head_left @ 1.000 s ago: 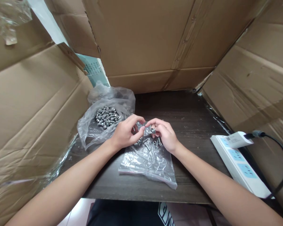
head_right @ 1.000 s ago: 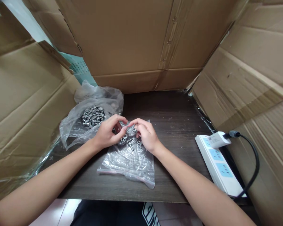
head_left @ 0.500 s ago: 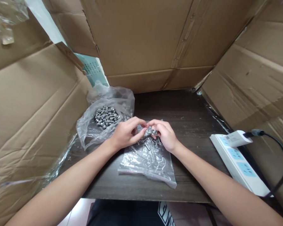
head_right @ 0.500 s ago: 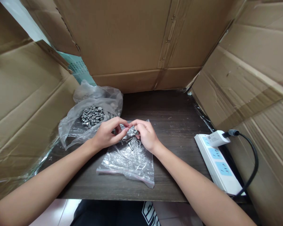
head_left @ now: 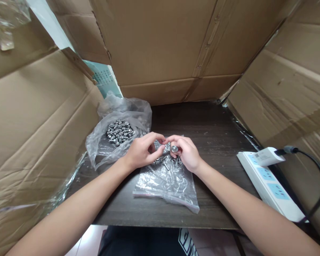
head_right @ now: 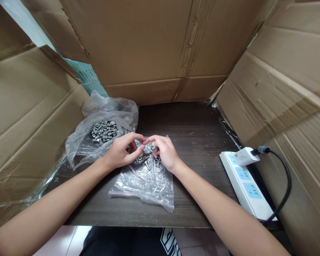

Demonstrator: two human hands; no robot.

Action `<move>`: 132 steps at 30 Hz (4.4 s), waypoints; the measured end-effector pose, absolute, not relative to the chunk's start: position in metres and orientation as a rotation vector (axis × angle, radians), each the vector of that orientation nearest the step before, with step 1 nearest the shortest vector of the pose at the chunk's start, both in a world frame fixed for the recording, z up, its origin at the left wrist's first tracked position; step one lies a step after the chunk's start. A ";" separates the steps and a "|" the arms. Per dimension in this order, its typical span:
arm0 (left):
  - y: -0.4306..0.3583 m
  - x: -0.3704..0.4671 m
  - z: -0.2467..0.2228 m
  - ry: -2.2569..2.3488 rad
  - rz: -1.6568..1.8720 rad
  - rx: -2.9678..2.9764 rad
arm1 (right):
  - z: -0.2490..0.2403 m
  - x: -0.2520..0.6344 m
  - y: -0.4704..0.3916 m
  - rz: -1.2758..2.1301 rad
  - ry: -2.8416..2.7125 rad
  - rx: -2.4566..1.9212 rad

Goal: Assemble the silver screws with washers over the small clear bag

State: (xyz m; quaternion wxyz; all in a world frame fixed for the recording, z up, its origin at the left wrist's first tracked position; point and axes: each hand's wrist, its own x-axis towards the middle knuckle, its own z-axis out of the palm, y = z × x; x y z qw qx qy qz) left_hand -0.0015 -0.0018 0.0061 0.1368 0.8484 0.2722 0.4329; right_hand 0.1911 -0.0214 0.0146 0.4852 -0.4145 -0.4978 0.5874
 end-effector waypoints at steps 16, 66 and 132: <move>0.001 -0.003 0.006 0.946 1.245 2.485 | 0.007 0.191 -0.024 1.228 -1.346 -0.987; -0.001 -0.002 0.000 0.783 1.173 2.380 | 0.004 0.192 -0.025 1.181 -1.445 -1.034; -0.001 -0.001 0.001 0.782 1.181 2.407 | 0.003 0.191 -0.025 1.134 -1.492 -1.023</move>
